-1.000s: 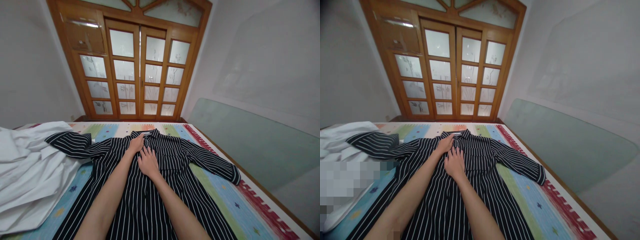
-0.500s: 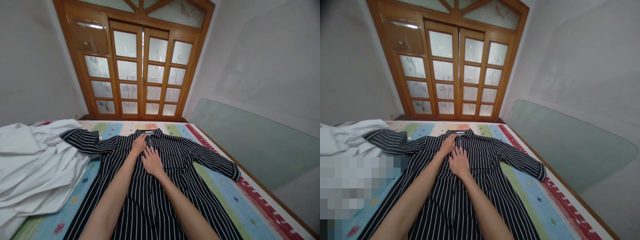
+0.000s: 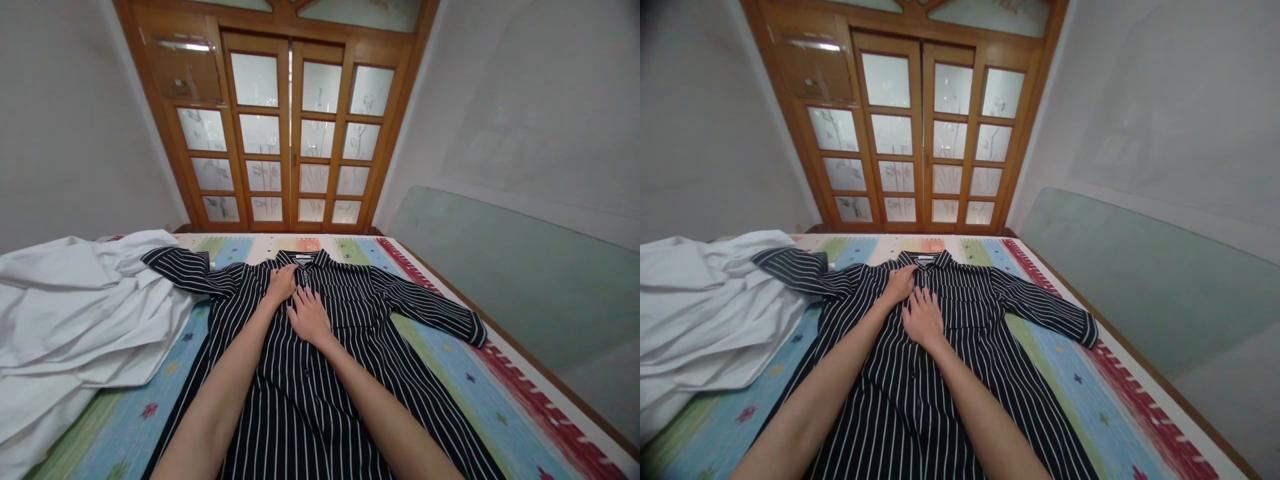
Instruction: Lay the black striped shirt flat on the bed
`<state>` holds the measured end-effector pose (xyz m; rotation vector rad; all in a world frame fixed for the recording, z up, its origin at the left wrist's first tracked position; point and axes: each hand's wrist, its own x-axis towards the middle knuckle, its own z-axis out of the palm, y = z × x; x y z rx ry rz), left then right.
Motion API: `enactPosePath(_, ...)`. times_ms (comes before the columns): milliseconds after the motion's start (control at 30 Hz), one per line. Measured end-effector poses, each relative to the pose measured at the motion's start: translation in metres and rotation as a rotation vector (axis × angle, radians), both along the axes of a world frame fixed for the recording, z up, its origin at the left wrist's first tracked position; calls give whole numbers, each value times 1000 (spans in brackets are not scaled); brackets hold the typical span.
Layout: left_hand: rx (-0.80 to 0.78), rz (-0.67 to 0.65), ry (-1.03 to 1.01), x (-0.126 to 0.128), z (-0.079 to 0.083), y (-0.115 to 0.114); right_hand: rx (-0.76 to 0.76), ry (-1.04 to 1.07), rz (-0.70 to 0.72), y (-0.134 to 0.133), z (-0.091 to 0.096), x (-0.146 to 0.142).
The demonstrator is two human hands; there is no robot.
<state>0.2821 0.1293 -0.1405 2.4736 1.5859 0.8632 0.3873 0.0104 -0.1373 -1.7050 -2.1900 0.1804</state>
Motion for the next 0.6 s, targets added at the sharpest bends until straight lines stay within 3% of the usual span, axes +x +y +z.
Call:
enactPosePath(233, 71, 126, -202, 6, -1, 26, 19, 43, -15, 1, -1, -1)
enactPosePath(433, -3, -1, -138, 14, -3, 34, 37, 53, -20, 2, -3, 0)
enactPosePath(600, -59, 1, -46, 18, -3, 32, 62, 78, -7, 3, -5, 1)
